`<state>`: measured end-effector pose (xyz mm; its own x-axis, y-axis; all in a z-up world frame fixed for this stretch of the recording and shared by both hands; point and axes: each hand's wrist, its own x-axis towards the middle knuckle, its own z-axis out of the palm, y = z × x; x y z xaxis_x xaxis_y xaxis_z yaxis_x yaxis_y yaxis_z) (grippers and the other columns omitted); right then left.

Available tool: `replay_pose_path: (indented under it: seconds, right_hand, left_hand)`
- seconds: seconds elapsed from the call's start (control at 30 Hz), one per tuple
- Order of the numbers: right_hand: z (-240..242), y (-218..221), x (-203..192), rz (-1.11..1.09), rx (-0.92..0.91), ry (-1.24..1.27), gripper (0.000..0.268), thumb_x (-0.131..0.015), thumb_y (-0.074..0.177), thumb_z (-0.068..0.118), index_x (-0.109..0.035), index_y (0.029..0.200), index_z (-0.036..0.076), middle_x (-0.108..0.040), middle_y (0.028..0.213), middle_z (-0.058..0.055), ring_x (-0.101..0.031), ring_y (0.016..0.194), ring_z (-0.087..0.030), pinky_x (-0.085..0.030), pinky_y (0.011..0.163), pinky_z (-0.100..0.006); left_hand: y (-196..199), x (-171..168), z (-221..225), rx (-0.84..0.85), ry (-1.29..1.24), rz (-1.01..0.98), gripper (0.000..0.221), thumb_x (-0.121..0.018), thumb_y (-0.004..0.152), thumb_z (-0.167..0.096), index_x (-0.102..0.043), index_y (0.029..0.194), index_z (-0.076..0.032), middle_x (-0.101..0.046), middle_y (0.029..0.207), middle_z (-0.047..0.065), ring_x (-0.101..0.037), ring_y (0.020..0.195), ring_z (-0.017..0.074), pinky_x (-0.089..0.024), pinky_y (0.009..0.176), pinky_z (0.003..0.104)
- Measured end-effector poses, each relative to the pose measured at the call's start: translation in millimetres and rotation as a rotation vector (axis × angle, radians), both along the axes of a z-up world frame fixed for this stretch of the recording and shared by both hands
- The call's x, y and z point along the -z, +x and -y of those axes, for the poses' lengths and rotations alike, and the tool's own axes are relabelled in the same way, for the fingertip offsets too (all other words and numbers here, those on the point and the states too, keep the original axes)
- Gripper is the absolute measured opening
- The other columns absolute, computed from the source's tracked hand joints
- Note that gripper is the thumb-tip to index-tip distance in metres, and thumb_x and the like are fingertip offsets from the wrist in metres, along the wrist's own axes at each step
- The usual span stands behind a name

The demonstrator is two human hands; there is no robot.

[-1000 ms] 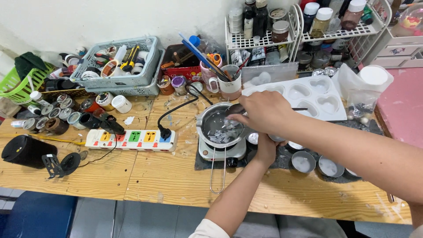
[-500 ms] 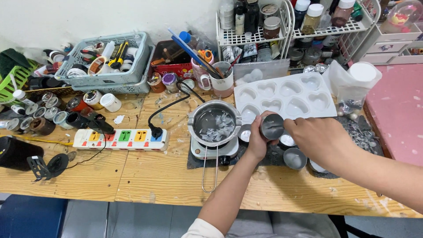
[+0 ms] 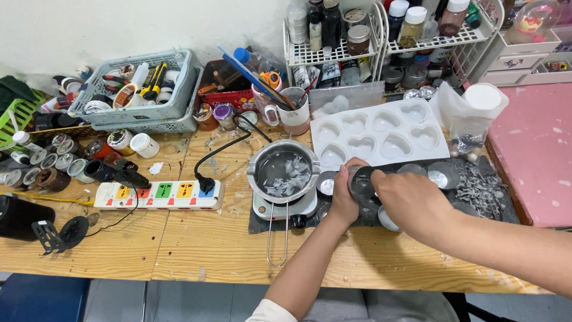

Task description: Filling small metal tins with wax flakes using a spoon.

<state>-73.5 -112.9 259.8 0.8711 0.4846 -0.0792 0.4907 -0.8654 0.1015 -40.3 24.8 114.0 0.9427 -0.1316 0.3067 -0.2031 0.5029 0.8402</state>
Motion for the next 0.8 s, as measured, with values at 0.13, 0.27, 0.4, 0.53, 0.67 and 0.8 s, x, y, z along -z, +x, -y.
replay_pose_path:
  seconds: [0.13, 0.27, 0.4, 0.53, 0.67, 0.8]
  right_hand:
    - [-3, 1, -4, -0.108, 0.02, 0.145, 0.015, -0.06, 0.077, -0.001, -0.057, 0.092, 0.003, -0.072, 0.073, -0.018, -0.072, 0.073, -0.038, -0.057, 0.066, -0.048]
    - [-4, 2, -1, -0.145, 0.023, 0.189, 0.014, -0.06, 0.078, -0.001, -0.061, 0.091, 0.002, -0.071, 0.077, -0.019, -0.072, 0.077, -0.038, -0.058, 0.07, -0.049]
    - [1, 2, 8, -0.123, -0.012, 0.172, 0.014, -0.061, 0.076, 0.0, -0.063, 0.09, 0.001, -0.072, 0.08, -0.018, -0.072, 0.08, -0.037, -0.058, 0.07, -0.047]
    - [0, 0, 6, -0.102, 0.004, 0.063, 0.013, -0.062, 0.08, 0.004, -0.063, 0.092, 0.001, -0.072, 0.08, -0.017, -0.073, 0.081, -0.035, -0.059, 0.069, -0.045]
    - [1, 1, 3, -0.095, -0.022, 0.081, 0.013, -0.064, 0.077, 0.003, -0.064, 0.09, 0.001, -0.072, 0.078, -0.016, -0.072, 0.08, -0.035, -0.059, 0.069, -0.045]
    - [1, 1, -2, -0.13, -0.015, 0.069, 0.012, -0.064, 0.078, 0.002, -0.064, 0.09, 0.002, -0.072, 0.079, -0.017, -0.073, 0.08, -0.035, -0.059, 0.07, -0.045]
  left_hand:
    - [-2, -5, -3, -0.028, 0.046, 0.049, 0.06, -0.021, 0.109, -0.052, -0.057, 0.107, -0.004, -0.063, 0.09, 0.003, -0.059, 0.085, 0.0123, -0.048, 0.081, 0.028]
    - [0, 2, -5, 0.047, 0.031, -0.028, 0.059, -0.023, 0.111, -0.05, -0.058, 0.105, -0.003, -0.062, 0.087, 0.004, -0.057, 0.082, 0.0127, -0.046, 0.078, 0.028]
    - [3, -3, -9, 0.046, 0.262, -0.002, 0.058, -0.021, 0.111, -0.046, -0.06, 0.106, -0.003, -0.065, 0.079, 0.004, -0.056, 0.073, 0.0118, -0.046, 0.073, 0.026]
    - [5, 12, -6, 0.142, 0.127, -0.178, 0.055, -0.025, 0.114, -0.042, -0.064, 0.112, -0.002, -0.062, 0.085, 0.002, -0.054, 0.074, 0.0106, -0.044, 0.069, 0.026]
    - [6, -1, -9, 0.285, 0.105, -0.473, 0.053, -0.026, 0.109, -0.045, -0.066, 0.115, -0.011, -0.06, 0.076, 0.001, -0.048, 0.058, 0.0108, -0.036, 0.052, 0.027]
    - [6, 1, -13, 0.395, 0.112, -0.421, 0.057, -0.025, 0.11, -0.048, -0.067, 0.108, -0.008, -0.057, 0.07, 0.001, -0.046, 0.055, 0.0107, -0.035, 0.049, 0.026]
